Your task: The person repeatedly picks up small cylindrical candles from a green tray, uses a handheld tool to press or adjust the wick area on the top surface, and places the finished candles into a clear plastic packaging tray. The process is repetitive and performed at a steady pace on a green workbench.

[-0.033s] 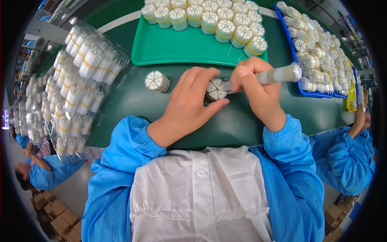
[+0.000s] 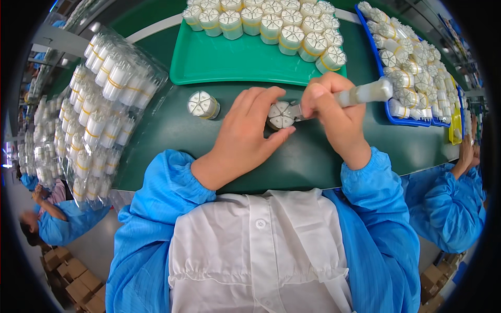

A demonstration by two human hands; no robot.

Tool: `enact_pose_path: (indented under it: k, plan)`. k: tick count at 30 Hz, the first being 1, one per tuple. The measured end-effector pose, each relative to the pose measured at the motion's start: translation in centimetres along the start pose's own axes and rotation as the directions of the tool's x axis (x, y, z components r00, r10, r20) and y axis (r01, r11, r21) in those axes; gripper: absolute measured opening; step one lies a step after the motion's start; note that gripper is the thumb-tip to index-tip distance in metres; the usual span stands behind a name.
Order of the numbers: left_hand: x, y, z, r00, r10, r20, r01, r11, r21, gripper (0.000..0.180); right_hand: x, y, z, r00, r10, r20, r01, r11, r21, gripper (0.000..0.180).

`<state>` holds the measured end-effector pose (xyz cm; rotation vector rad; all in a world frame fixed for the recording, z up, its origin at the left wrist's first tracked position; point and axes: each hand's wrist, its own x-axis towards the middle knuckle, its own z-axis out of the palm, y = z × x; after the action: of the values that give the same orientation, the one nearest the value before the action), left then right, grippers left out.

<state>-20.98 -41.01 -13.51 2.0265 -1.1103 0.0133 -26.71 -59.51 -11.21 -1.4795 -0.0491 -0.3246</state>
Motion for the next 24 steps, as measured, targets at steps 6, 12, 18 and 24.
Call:
enact_pose_path:
  k: [6,12,18,24]
  plan:
    - [-0.2,0.1,0.2,1.0,0.024,-0.006,-0.024,0.985,-0.168,0.071,0.1,-0.9,-0.6,0.998,-0.054,-0.02,0.054,0.998,-0.023,0.026]
    - [0.1,0.0,0.3,1.0,0.02,0.02,-0.016,0.986,-0.166,0.073,-0.1,0.6,-0.5,0.997,-0.066,0.04,0.071,0.99,-0.124,0.025]
    - [0.0,-0.3,0.2,0.999,0.023,0.033,-0.02,0.995,-0.095,0.074,0.1,-0.5,-0.3,0.998,-0.061,-0.007,0.061,0.998,-0.018,0.028]
    - [-0.1,-0.2,0.2,0.999,0.04,0.026,-0.033,0.97,-0.24,0.076,0.3,-0.9,-0.7,0.999,-0.042,0.021,0.043,0.997,-0.065,0.028]
